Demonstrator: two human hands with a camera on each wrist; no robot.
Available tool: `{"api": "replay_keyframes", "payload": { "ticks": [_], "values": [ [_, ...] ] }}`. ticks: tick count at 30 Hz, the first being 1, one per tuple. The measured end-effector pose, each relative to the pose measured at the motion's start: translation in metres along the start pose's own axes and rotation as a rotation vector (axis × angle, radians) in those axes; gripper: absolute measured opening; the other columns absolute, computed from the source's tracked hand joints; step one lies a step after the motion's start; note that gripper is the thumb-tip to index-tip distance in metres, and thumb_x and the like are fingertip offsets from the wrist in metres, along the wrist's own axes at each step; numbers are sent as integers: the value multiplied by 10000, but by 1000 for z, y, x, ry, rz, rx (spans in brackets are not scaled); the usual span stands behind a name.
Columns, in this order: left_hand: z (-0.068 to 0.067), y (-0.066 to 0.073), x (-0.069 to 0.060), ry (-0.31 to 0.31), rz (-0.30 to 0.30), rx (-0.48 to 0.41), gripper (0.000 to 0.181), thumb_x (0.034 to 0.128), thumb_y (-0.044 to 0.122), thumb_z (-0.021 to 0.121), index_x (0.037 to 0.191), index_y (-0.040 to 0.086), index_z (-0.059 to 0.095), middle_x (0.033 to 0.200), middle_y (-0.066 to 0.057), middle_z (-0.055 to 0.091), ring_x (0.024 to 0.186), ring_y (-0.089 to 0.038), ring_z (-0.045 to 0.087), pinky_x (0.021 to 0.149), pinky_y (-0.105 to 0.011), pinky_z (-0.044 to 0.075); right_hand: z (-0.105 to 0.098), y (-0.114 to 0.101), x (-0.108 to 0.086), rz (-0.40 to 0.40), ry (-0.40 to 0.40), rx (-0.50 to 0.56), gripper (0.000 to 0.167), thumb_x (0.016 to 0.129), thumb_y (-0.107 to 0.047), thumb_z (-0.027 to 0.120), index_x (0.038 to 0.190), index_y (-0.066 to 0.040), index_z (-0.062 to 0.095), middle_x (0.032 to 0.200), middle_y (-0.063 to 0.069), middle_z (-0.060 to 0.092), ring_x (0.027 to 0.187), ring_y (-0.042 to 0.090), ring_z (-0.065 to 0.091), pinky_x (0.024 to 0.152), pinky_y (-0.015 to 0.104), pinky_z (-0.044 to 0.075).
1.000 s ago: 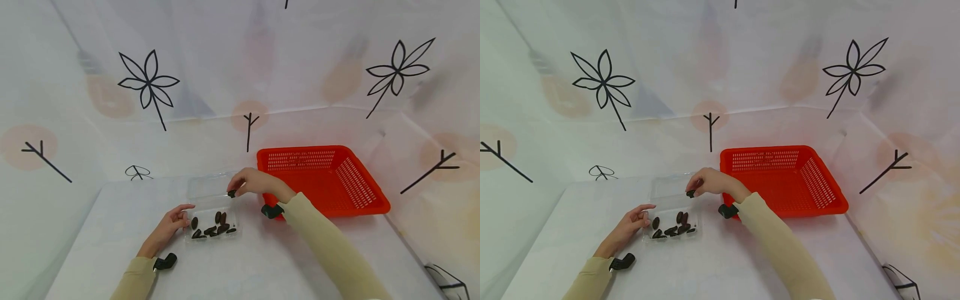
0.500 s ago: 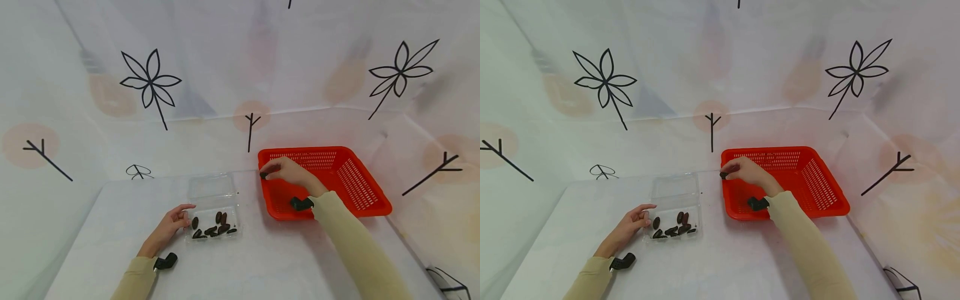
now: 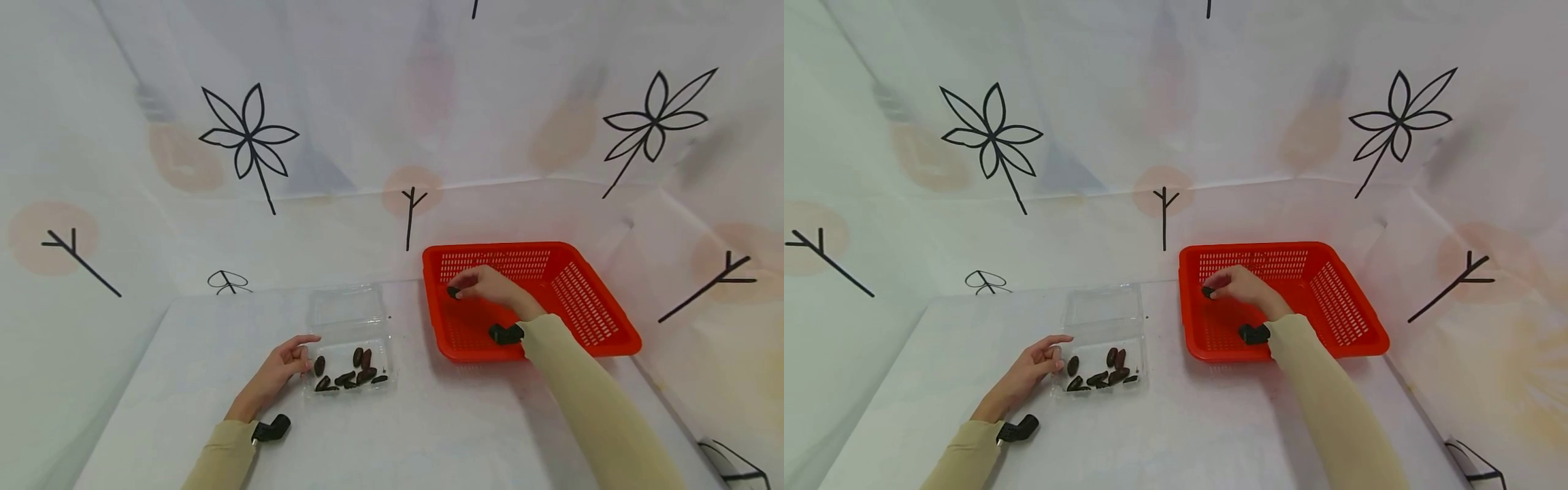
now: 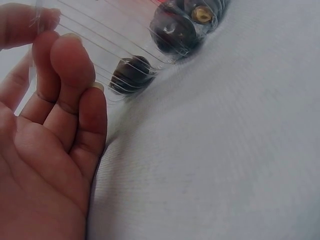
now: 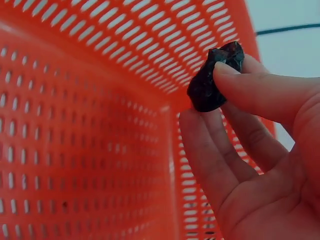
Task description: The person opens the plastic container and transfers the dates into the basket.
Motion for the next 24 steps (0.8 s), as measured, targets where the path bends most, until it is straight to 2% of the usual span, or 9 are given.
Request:
{"api": "replay_keyframes", "payload": {
  "ticks": [5,12,24],
  "values": [
    [0,-1,0,2,-4,4,483,961,-16,587,1417,-72,440,801,-7,500,697,-90,529,685,-249,485,0,14,4,66,-19,-23,312,936,-91,668,1244,-44,684,1152,103,689,1037,267,625,958,448,480],
    [0,-1,1,-2,-2,-2,486,960,-15,588,1420,-66,441,796,-9,498,697,-94,530,681,-246,487,1,28,5,148,-90,-33,295,929,-82,669,1219,-37,700,1097,87,704,984,247,629,912,415,508],
    [0,0,0,4,-2,3,488,959,-30,581,1421,-81,432,797,-14,489,701,-96,528,679,-247,489,3,34,7,169,-82,-60,260,927,-62,675,1181,-45,729,1062,85,717,950,251,634,874,391,528]
  ]
}}
Point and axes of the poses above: each hand's wrist, its own x-axis towards the middle knuckle, its own z-axis out of the palm, y = z × x, the point moved 5 cm from there along x, towards the middle knuckle
